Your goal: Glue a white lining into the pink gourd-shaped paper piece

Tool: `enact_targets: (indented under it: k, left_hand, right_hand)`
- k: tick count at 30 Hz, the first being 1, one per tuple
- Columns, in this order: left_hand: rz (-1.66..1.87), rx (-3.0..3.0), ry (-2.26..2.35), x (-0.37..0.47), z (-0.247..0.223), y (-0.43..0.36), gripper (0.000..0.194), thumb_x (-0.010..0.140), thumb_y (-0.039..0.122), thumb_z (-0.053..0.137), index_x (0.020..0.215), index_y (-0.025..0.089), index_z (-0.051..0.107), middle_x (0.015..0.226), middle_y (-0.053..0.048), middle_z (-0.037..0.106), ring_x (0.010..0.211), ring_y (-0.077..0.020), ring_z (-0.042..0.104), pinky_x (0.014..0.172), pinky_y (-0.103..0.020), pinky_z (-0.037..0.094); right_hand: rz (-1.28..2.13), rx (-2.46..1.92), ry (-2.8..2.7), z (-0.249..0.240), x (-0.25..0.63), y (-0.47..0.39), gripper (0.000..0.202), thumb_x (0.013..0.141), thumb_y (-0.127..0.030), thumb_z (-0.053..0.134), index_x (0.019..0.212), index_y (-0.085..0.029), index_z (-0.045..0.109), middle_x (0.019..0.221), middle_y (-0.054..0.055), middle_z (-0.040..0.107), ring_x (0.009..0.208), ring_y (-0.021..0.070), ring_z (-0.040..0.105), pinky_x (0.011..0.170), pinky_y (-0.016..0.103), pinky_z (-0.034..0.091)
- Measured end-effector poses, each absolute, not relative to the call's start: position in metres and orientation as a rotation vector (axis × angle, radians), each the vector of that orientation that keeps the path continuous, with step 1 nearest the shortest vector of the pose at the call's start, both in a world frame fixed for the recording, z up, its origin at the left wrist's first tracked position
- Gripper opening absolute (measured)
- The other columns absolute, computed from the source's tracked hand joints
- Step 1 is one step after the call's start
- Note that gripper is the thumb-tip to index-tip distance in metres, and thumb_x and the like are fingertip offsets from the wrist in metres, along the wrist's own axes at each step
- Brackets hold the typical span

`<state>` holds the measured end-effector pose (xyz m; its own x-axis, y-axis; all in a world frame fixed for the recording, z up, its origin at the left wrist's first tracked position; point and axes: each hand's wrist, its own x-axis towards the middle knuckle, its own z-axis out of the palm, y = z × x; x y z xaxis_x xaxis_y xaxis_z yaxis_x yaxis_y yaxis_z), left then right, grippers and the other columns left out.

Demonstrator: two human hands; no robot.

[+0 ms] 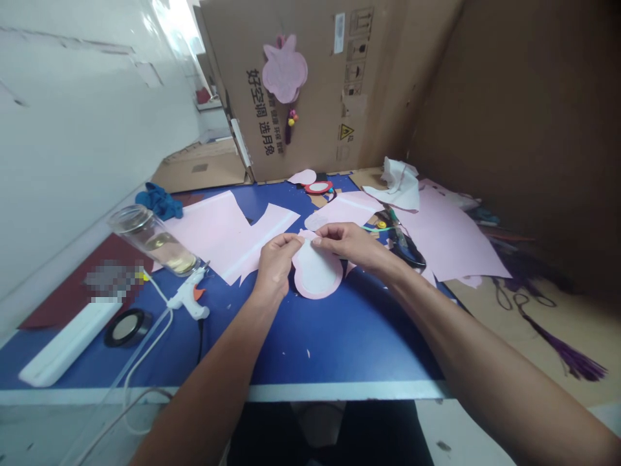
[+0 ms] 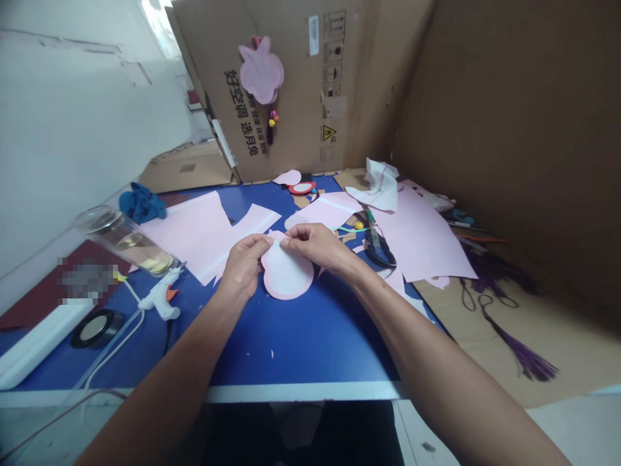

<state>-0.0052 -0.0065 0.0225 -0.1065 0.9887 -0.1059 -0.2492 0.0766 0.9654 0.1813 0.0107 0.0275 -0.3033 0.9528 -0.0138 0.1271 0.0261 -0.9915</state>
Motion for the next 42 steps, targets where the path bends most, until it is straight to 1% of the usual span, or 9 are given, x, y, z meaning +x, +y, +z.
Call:
enact_targets:
  k: [3, 8, 12, 18, 22, 26, 31, 36, 42]
  left_hand:
    - [1.326, 0.887, 1.139, -0.004, 0.021, -0.007, 0.025, 0.063, 0.033, 0.09, 0.076, 0.018, 0.075, 0.067, 0.002, 0.068, 0.061, -0.0127, 0.058, 0.062, -0.026, 0.048]
    - [1.293, 0.916, 1.146, -0.003, 0.02, -0.009, 0.026, 0.063, 0.034, 0.091, 0.075, 0.019, 0.074, 0.066, 0.003, 0.065, 0.061, -0.0121, 0.057, 0.06, -0.025, 0.046]
    - [1.258, 0.952, 1.155, -0.001, 0.019, -0.01, 0.022, 0.065, 0.033, 0.089, 0.075, 0.019, 0.075, 0.066, 0.003, 0.064, 0.061, -0.0121, 0.055, 0.06, -0.026, 0.044]
    - [1.226, 1.068, 1.163, 0.0, 0.015, -0.011, 0.018, 0.072, 0.035, 0.085, 0.075, 0.02, 0.076, 0.065, 0.003, 0.062, 0.059, -0.0124, 0.051, 0.058, -0.027, 0.037]
    - [1.224, 1.107, 1.159, 0.0, 0.013, -0.011, 0.013, 0.071, 0.031, 0.083, 0.075, 0.02, 0.077, 0.07, 0.0, 0.067, 0.064, -0.0139, 0.056, 0.063, -0.028, 0.042]
    - [1.219, 1.113, 1.16, 0.0, 0.013, -0.011, 0.014, 0.07, 0.031, 0.084, 0.074, 0.02, 0.077, 0.071, 0.0, 0.068, 0.065, -0.0141, 0.057, 0.065, -0.028, 0.043]
    - [1.205, 1.09, 1.168, 0.0, 0.013, -0.011, 0.016, 0.068, 0.031, 0.086, 0.073, 0.019, 0.076, 0.067, 0.001, 0.066, 0.062, -0.0134, 0.056, 0.063, -0.028, 0.042]
    - [1.2, 1.09, 1.162, 0.0, 0.012, -0.011, 0.017, 0.07, 0.033, 0.085, 0.073, 0.02, 0.075, 0.067, 0.001, 0.065, 0.061, -0.0135, 0.055, 0.062, -0.028, 0.042]
    - [1.177, 1.093, 1.186, 0.0, 0.012, -0.011, 0.018, 0.07, 0.034, 0.087, 0.074, 0.02, 0.076, 0.066, 0.001, 0.064, 0.06, -0.0133, 0.054, 0.06, -0.028, 0.04]
  right_hand:
    - [1.36, -1.17, -1.51, 0.035, 0.178, 0.005, 0.033, 0.079, -0.046, 0.086, 0.093, -0.018, 0.078, 0.082, 0.004, 0.074, 0.07, 0.0165, 0.061, 0.061, 0.027, 0.046]
    - [1.323, -1.226, -1.505, 0.043, 0.174, -0.001, 0.032, 0.08, -0.048, 0.083, 0.089, -0.018, 0.075, 0.076, 0.002, 0.069, 0.064, 0.0145, 0.056, 0.052, 0.025, 0.039]
    - [1.286, -1.2, -1.494, 0.043, 0.173, 0.0, 0.033, 0.078, -0.048, 0.082, 0.09, -0.017, 0.077, 0.077, 0.002, 0.07, 0.065, 0.0145, 0.056, 0.053, 0.025, 0.039]
    - [1.229, -1.169, -1.517, 0.039, 0.172, 0.003, 0.027, 0.077, -0.044, 0.078, 0.084, -0.018, 0.076, 0.07, 0.0, 0.066, 0.061, 0.0132, 0.052, 0.055, 0.026, 0.039]
    - [1.2, -1.144, -1.549, 0.038, 0.173, 0.004, 0.022, 0.075, -0.041, 0.074, 0.079, -0.019, 0.074, 0.069, -0.001, 0.065, 0.063, 0.0136, 0.052, 0.057, 0.027, 0.039]
    - [1.213, -1.161, -1.565, 0.04, 0.174, 0.001, 0.021, 0.078, -0.041, 0.072, 0.078, -0.02, 0.07, 0.069, -0.002, 0.06, 0.062, 0.013, 0.049, 0.055, 0.026, 0.036]
    - [1.251, -1.168, -1.552, 0.042, 0.174, 0.0, 0.033, 0.086, -0.05, 0.07, 0.071, -0.022, 0.06, 0.063, -0.004, 0.05, 0.058, 0.0119, 0.042, 0.054, 0.026, 0.033]
    - [1.244, -1.179, -1.575, 0.039, 0.174, 0.002, 0.023, 0.082, -0.043, 0.076, 0.082, -0.02, 0.073, 0.069, -0.001, 0.063, 0.061, 0.0135, 0.05, 0.055, 0.026, 0.039]
    - [1.213, -1.223, -1.597, 0.033, 0.178, 0.006, 0.024, 0.081, -0.044, 0.077, 0.083, -0.02, 0.075, 0.065, -0.002, 0.061, 0.055, 0.012, 0.047, 0.046, 0.024, 0.034]
